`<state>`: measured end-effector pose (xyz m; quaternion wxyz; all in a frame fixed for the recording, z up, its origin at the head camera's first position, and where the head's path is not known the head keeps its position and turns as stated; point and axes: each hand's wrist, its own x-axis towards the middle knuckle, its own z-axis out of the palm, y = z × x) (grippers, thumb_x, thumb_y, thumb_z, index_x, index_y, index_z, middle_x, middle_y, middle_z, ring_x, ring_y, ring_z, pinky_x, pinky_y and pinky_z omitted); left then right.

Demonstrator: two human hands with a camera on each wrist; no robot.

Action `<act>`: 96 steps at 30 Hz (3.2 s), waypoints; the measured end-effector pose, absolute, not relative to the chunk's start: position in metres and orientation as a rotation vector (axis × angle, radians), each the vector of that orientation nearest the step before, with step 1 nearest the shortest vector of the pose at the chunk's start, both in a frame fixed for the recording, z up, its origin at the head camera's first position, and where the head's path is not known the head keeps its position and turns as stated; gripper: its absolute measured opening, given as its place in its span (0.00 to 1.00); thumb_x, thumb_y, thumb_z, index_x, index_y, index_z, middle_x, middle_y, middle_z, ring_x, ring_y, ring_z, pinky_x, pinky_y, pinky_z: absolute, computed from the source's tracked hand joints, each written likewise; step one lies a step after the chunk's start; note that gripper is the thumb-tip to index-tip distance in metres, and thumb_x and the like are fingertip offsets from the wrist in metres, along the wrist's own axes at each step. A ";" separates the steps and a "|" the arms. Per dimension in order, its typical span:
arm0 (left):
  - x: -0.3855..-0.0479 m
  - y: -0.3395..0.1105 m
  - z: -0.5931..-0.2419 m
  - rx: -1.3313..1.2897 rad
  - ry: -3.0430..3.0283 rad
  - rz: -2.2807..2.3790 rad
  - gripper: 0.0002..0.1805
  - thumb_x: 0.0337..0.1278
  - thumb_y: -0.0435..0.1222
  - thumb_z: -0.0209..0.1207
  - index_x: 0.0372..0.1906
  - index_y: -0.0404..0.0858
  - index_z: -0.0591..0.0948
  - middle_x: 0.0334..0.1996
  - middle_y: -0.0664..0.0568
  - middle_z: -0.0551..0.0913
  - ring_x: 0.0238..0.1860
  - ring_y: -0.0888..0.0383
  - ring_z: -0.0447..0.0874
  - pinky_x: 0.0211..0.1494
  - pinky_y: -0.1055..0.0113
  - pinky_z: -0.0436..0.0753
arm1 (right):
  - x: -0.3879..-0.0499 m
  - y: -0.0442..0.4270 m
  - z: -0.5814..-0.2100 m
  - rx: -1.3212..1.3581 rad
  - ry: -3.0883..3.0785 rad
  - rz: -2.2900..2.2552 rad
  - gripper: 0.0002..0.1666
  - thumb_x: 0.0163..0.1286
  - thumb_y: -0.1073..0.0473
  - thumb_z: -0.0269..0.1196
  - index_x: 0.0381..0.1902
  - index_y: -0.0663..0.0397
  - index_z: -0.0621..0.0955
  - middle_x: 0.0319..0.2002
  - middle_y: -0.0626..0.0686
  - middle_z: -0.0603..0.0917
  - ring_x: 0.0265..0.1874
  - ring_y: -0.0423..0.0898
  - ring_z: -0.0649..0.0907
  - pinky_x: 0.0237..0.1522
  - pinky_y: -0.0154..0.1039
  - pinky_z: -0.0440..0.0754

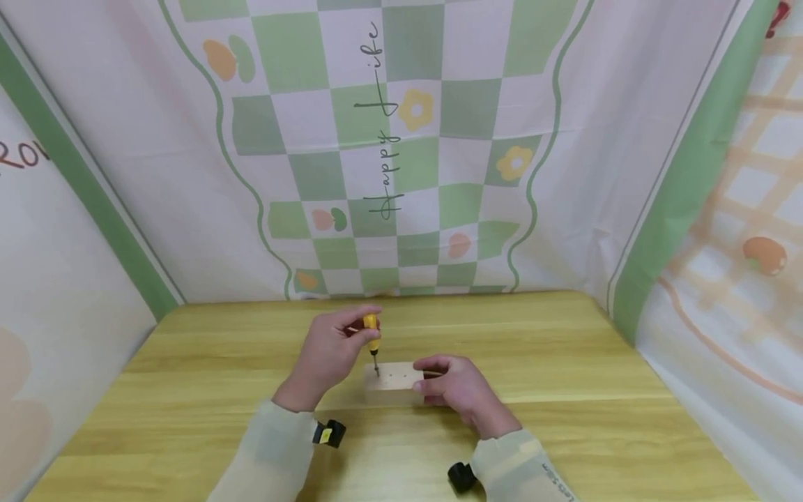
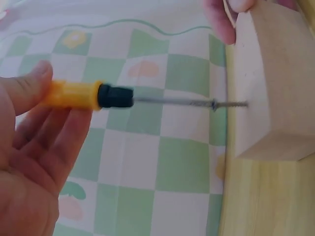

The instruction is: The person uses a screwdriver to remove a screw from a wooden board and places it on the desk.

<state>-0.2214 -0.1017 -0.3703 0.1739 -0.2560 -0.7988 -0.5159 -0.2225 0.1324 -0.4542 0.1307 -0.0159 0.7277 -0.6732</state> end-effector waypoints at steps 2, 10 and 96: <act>-0.222 -0.100 -0.372 -0.761 -2.243 -1.377 0.16 0.58 0.28 0.68 0.52 0.41 0.87 0.29 0.57 0.78 0.27 0.60 0.77 0.30 0.68 0.82 | -0.222 0.132 -0.454 -0.053 2.110 -1.956 0.23 0.58 0.67 0.74 0.53 0.63 0.83 0.54 0.59 0.81 0.45 0.51 0.83 0.42 0.47 0.86; -0.222 -0.100 -0.376 -0.822 -2.184 -1.304 0.18 0.59 0.27 0.67 0.54 0.40 0.86 0.31 0.57 0.77 0.30 0.60 0.76 0.33 0.67 0.82 | -0.223 0.133 -0.455 -0.066 2.103 -1.958 0.24 0.58 0.66 0.74 0.53 0.63 0.83 0.55 0.59 0.80 0.45 0.51 0.83 0.42 0.47 0.86; -0.223 -0.110 -0.373 -0.911 -2.245 -1.616 0.29 0.65 0.21 0.55 0.66 0.48 0.79 0.54 0.56 0.83 0.37 0.60 0.80 0.30 0.71 0.77 | -0.226 0.133 -0.457 -0.047 2.096 -1.969 0.24 0.58 0.67 0.74 0.53 0.63 0.83 0.55 0.59 0.81 0.43 0.51 0.84 0.42 0.47 0.86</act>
